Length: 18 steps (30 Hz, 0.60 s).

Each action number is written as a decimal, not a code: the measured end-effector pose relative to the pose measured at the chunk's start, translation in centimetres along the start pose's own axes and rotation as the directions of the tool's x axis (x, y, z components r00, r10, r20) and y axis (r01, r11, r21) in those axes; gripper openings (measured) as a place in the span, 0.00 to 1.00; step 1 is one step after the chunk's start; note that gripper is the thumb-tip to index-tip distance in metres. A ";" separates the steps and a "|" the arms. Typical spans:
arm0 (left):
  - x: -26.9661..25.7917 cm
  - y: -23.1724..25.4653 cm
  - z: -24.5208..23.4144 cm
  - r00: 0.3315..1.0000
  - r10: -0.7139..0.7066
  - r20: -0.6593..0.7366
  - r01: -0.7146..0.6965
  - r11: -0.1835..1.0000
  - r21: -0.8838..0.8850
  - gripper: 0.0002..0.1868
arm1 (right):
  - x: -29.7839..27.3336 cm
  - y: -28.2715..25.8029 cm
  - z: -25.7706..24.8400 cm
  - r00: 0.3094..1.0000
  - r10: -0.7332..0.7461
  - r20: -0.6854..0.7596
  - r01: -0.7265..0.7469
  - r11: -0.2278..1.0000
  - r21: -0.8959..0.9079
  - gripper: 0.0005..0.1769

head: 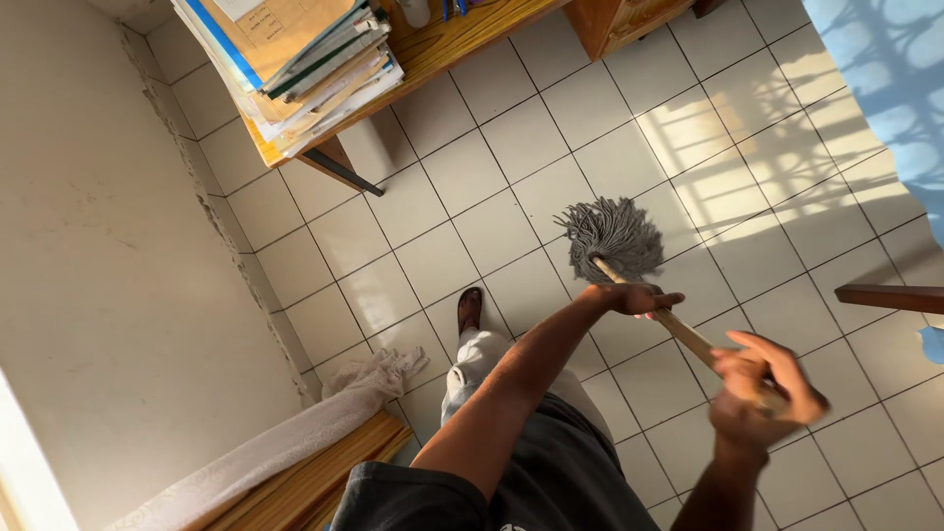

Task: Mopping the tiled floor of a room and moving furniture to clean underneath.

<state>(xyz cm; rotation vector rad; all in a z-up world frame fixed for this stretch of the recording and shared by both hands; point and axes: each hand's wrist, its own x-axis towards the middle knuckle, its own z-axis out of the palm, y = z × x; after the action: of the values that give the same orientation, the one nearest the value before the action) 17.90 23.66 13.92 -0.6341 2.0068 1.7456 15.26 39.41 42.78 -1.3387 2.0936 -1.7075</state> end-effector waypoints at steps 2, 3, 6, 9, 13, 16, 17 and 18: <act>-0.3 -0.5 -0.3 0.999 -0.036 0.040 0.036 0.999 0.007 0.49 | -1.7 1.8 -0.2 0.995 0.035 -0.091 -0.032 0.999 0.031 0.11; -0.5 -0.8 -0.3 0.995 -0.070 0.075 0.070 0.997 0.014 0.51 | -2.7 2.6 -0.4 0.982 0.066 -0.177 -0.055 0.996 0.066 0.13; -1.3 -3.8 -0.1 0.988 -0.091 0.124 0.081 0.993 0.085 0.52 | -7.1 4.5 1.1 0.920 0.105 -0.378 -0.087 0.994 0.066 0.21; -3.1 -8.0 -0.5 0.989 -0.087 0.116 0.067 0.984 0.166 0.48 | -12.5 6.0 3.9 0.835 0.123 -0.537 -0.084 0.992 0.097 0.25; -8.4 -12.2 -3.4 0.993 -0.108 0.044 0.097 0.976 0.193 0.44 | -16.5 6.8 9.3 0.779 0.155 -0.608 -0.074 0.985 0.156 0.18; -12.4 -14.5 -6.1 0.983 -0.176 -0.049 0.181 0.975 0.131 0.41 | -16.2 6.1 12.9 0.882 0.054 -0.469 0.032 0.984 0.175 0.17; -13.9 -15.0 -6.9 0.972 -0.203 -0.116 0.216 0.971 0.104 0.40 | -15.9 6.2 14.0 0.931 0.004 -0.365 0.082 0.972 0.221 0.18; -15.5 -15.4 -8.0 0.956 -0.231 -0.183 0.249 0.965 0.083 0.39 | -15.5 6.3 15.4 0.962 -0.055 -0.267 0.130 0.953 0.273 0.19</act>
<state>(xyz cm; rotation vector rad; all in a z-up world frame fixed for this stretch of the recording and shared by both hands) 39.39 15.13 11.43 -0.9781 2.0193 1.4769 30.21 38.68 25.68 -1.2002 1.8233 -2.2317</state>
